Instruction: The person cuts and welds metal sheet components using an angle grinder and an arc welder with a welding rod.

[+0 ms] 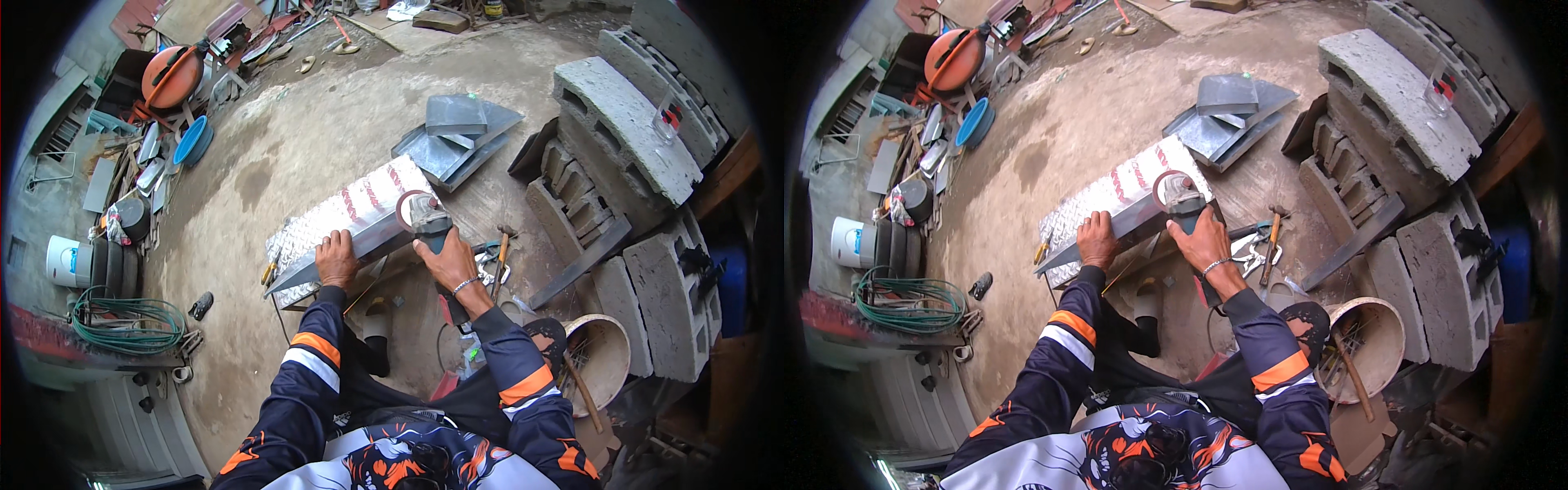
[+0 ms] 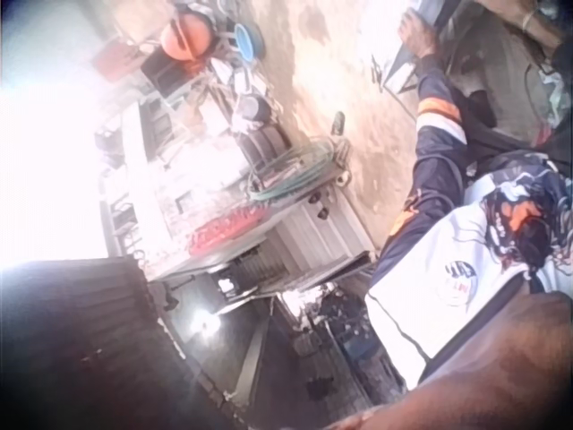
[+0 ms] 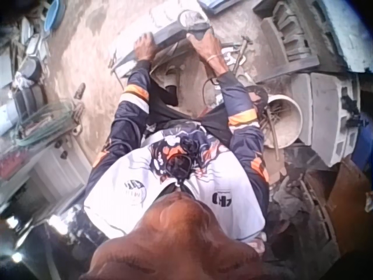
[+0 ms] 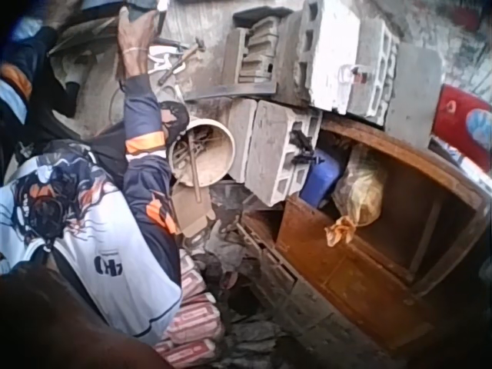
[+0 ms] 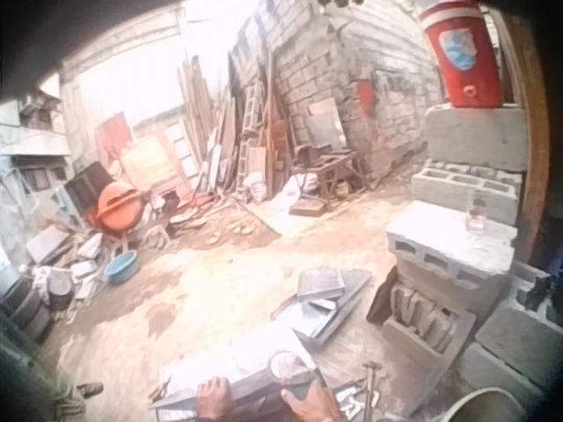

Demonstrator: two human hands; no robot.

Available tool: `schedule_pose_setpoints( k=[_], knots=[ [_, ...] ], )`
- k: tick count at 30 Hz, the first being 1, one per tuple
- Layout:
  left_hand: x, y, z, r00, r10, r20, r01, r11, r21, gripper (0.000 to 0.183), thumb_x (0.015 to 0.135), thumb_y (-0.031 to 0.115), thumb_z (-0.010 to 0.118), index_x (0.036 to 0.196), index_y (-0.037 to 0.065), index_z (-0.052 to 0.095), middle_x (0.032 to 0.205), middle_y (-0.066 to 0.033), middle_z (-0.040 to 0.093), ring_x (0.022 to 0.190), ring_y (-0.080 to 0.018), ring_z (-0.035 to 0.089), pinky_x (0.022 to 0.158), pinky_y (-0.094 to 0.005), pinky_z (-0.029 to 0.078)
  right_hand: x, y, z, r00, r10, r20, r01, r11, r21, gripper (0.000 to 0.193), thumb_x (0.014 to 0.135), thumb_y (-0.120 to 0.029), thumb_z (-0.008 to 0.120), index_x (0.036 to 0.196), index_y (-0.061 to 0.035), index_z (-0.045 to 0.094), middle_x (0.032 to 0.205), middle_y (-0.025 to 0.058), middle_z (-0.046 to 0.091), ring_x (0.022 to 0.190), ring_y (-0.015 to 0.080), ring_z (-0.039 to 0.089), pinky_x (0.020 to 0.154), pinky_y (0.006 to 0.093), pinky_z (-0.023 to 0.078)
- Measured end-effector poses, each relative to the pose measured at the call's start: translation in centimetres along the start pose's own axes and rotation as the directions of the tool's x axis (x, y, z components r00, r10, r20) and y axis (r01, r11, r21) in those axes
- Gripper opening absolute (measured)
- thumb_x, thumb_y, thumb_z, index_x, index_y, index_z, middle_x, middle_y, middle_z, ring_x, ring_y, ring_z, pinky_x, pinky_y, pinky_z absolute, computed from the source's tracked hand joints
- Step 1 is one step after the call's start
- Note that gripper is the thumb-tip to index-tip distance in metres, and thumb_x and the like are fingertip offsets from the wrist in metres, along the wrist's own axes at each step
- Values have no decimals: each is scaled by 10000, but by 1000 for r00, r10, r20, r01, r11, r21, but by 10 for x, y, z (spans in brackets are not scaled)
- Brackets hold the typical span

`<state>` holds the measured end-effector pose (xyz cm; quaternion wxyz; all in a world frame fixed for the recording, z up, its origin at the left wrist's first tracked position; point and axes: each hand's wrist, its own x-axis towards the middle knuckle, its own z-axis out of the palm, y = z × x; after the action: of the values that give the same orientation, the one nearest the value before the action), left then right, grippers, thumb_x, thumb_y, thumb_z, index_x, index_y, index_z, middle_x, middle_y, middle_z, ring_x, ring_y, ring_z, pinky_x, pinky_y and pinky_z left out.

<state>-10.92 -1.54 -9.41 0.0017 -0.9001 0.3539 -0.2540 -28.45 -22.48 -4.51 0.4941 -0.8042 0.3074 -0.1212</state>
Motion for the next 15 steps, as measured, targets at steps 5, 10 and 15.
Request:
schedule_pose_setpoints(
  k=[5,10,15],
  knots=[
    [13,-8,-5,1000,0,7,0,1000,3,105,827,140,554,927,114,531,874,-82,554,829,-277,596,714,-410,445,-10,0,-12,999,31,-33,-29,998,59,710,818,-471,719,1112,133,490,944,369,654,917,500,659,805,519,524],
    [26,-19,-5,999,-16,49,16,1000,-13,149,823,139,552,968,107,537,910,-88,582,870,-290,617,719,-419,455,-23,2,-1,998,-64,-2,64,998,-21,695,824,-460,719,1101,126,469,882,366,650,857,515,654,763,540,524],
    [25,-18,0,999,-8,38,9,1000,-17,146,827,144,549,967,104,536,912,-89,583,871,-288,618,721,-421,454,-29,-8,16,991,-101,87,109,991,-82,668,827,-459,706,1076,108,454,829,353,651,803,510,658,728,547,529]
  ],
)
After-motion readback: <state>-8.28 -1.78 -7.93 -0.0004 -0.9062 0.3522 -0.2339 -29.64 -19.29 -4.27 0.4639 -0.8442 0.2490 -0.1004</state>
